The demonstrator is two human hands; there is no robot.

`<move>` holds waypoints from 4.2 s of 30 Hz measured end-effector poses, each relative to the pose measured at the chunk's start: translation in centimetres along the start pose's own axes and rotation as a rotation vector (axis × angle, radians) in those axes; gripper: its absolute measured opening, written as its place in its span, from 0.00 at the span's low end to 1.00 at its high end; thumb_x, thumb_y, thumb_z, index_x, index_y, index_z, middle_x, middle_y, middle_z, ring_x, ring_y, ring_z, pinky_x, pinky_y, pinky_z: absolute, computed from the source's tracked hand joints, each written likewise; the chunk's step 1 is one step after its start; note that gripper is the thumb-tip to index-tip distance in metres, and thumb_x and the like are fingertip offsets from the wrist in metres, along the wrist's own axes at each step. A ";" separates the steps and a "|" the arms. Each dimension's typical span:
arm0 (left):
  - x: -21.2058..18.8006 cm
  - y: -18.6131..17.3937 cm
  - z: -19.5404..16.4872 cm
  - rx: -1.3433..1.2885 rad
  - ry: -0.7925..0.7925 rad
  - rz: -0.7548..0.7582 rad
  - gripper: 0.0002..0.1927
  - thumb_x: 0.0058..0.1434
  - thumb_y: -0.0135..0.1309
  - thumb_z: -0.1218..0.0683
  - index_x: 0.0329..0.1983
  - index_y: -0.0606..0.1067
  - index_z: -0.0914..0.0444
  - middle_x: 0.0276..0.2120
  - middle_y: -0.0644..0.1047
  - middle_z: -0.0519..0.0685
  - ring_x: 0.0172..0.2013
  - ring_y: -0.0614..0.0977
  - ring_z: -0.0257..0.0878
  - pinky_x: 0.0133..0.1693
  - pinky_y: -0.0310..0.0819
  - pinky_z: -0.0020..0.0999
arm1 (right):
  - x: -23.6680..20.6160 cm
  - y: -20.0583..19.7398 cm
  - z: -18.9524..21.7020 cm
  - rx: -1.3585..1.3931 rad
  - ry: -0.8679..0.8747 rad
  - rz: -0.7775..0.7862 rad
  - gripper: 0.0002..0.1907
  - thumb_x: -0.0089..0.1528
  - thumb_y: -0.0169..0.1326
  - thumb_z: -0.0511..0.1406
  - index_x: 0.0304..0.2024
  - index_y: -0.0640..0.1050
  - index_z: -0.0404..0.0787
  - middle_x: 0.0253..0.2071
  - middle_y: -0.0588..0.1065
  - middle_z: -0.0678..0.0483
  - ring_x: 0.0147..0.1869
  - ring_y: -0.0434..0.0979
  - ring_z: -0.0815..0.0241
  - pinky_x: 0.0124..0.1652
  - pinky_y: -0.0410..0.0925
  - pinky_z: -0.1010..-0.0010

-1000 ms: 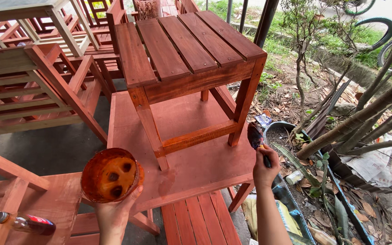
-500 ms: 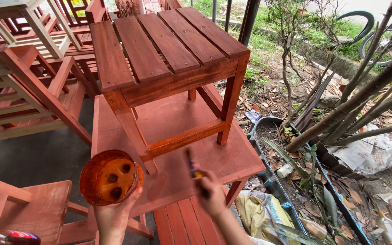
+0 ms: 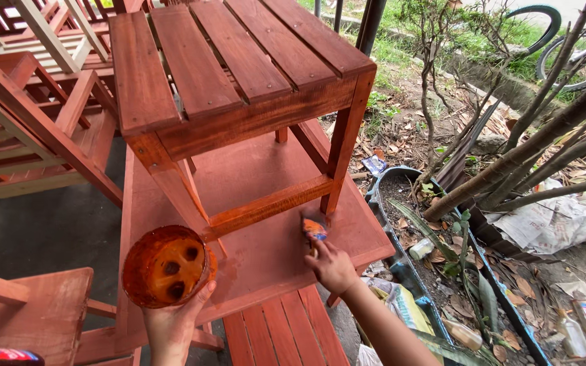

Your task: The person applies red wood stain with a brush to a small wooden stool, holding a stain container in one hand while brushing the legs, frame and edges, turning the stool to reach different sides, then sets the brush in the container and rests both hands on the finished stool.

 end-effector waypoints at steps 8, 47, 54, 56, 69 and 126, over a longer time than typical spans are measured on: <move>0.3 -1.0 -0.3 0.086 -0.024 -0.016 0.30 0.50 0.65 0.67 0.57 0.71 0.66 0.52 0.77 0.52 0.51 0.81 0.40 0.55 0.79 0.37 | 0.7 -0.7 -2.1 -0.089 0.003 -0.064 0.06 0.54 0.55 0.34 0.33 0.78 0.52 0.62 0.70 0.42 0.51 0.76 0.47 0.42 0.75 0.58; 0.3 -6.8 -3.6 -0.025 0.080 -0.125 0.35 0.47 0.67 0.66 0.60 0.70 0.64 0.55 0.76 0.49 0.54 0.79 0.39 0.56 0.78 0.38 | 8.0 -6.3 14.8 2.033 0.915 -0.847 0.06 0.64 0.51 0.34 0.40 0.70 0.37 0.35 0.77 0.42 0.32 0.82 0.47 0.35 0.76 0.56; -0.7 -9.2 -3.7 -0.087 0.120 -0.096 0.36 0.46 0.67 0.66 0.61 0.70 0.63 0.56 0.75 0.47 0.55 0.79 0.38 0.56 0.78 0.37 | 14.5 -9.8 14.0 2.053 0.490 -1.084 0.11 0.69 0.49 0.37 0.49 0.71 0.36 0.43 0.77 0.44 0.45 0.83 0.50 0.49 0.77 0.59; -0.7 -9.7 -4.1 -0.068 0.140 -0.090 0.36 0.46 0.68 0.66 0.60 0.70 0.63 0.56 0.75 0.48 0.55 0.79 0.38 0.56 0.78 0.37 | 14.7 -8.2 14.2 1.993 0.560 -1.070 0.09 0.70 0.48 0.36 0.49 0.70 0.38 0.42 0.77 0.44 0.43 0.82 0.51 0.45 0.77 0.58; -0.7 -8.0 -6.3 -0.104 0.218 -0.041 0.41 0.47 0.66 0.66 0.65 0.63 0.62 0.60 0.71 0.49 0.59 0.77 0.40 0.59 0.77 0.39 | 10.6 -7.1 17.7 1.709 1.009 -0.918 0.11 0.67 0.52 0.33 0.46 0.75 0.30 0.39 0.80 0.42 0.40 0.85 0.52 0.45 0.79 0.59; 8.5 -17.1 -6.6 -0.095 0.178 0.376 0.34 0.48 0.69 0.69 0.58 0.69 0.66 0.53 0.76 0.51 0.52 0.81 0.42 0.53 0.80 0.38 | 10.6 -6.5 23.3 1.551 0.869 -1.529 0.10 0.65 0.52 0.33 0.45 0.72 0.32 0.40 0.79 0.42 0.37 0.84 0.46 0.42 0.80 0.56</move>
Point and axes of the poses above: each hand's wrist, its own x-axis towards the middle knuckle, its own y-axis out of the palm, z = x × y, the point moved 3 cm from there along x, towards the middle knuckle
